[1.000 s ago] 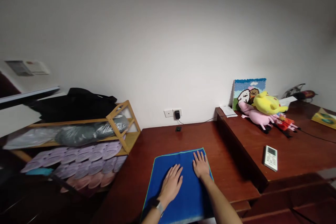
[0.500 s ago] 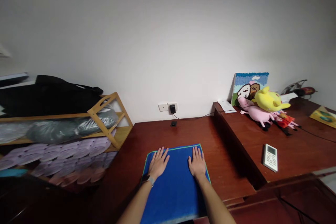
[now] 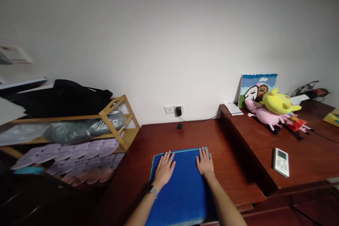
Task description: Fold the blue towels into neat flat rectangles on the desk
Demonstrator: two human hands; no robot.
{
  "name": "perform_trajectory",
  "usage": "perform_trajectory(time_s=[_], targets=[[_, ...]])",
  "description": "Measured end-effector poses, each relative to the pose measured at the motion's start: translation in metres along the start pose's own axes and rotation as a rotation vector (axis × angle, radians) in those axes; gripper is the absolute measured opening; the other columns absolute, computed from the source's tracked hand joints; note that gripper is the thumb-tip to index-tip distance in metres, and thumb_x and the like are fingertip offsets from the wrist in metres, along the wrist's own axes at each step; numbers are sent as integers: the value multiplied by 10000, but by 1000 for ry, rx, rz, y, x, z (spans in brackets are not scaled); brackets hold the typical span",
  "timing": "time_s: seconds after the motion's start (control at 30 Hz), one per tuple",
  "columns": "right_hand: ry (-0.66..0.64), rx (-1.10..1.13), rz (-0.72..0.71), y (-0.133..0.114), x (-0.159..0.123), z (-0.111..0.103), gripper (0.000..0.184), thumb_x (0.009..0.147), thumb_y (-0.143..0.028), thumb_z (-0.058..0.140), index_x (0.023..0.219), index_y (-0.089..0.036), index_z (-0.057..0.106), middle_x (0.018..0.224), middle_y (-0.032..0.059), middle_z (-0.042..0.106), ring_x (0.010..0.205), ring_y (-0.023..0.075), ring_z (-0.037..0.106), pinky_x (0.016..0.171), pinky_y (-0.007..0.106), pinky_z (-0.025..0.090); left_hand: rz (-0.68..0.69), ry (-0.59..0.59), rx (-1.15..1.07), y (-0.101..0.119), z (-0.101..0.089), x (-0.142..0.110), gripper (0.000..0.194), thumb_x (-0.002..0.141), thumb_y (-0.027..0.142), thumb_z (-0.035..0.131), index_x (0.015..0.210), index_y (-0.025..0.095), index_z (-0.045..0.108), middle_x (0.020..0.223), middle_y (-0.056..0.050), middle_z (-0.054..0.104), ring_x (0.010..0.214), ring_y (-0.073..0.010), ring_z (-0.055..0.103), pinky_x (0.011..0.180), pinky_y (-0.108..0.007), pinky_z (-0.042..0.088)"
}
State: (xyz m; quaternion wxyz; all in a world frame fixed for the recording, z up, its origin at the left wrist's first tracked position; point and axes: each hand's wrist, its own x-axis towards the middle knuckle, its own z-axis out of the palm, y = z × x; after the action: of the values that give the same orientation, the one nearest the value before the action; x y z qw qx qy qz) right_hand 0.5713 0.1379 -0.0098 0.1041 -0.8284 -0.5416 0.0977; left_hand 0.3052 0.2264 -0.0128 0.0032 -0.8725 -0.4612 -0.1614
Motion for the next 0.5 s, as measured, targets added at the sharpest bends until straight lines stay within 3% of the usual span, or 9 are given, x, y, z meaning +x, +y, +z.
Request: perform_trajectory(time_s=[0.07,0.13,0.37,0.5], targets=[[7,0,6,0,1,2,677,1039,-505,165,1645,-204,152,1714,4,99,1588,206,53,1276,455,55,4,-52,-25,17,7,3,563,1064,505,271,1572,306,410,1667,-44,351,1543,-250,303,1260,-497,241],[4,-2,20,0,2,3,675,1039,-504,171,1646,-210,150,1717,7,94,1589,210,36,1276,456,58,-16,-74,-29,18,12,6,563,1061,526,274,1575,332,397,1672,-40,341,1544,-253,301,1260,-505,234],[10,-4,30,2,5,7,677,1039,-517,167,1648,-223,138,1718,-2,91,1589,223,38,1275,457,73,-140,-106,36,-31,8,15,615,1051,540,259,1596,275,363,1682,-74,300,1553,-279,273,1251,-509,237],[-49,-11,56,12,5,-2,684,1040,-503,153,1647,-190,123,1716,9,100,1585,227,82,1275,448,93,-260,-142,57,-61,1,-1,654,1051,520,216,1607,197,334,1666,-108,321,1546,-278,291,1250,-511,237]])
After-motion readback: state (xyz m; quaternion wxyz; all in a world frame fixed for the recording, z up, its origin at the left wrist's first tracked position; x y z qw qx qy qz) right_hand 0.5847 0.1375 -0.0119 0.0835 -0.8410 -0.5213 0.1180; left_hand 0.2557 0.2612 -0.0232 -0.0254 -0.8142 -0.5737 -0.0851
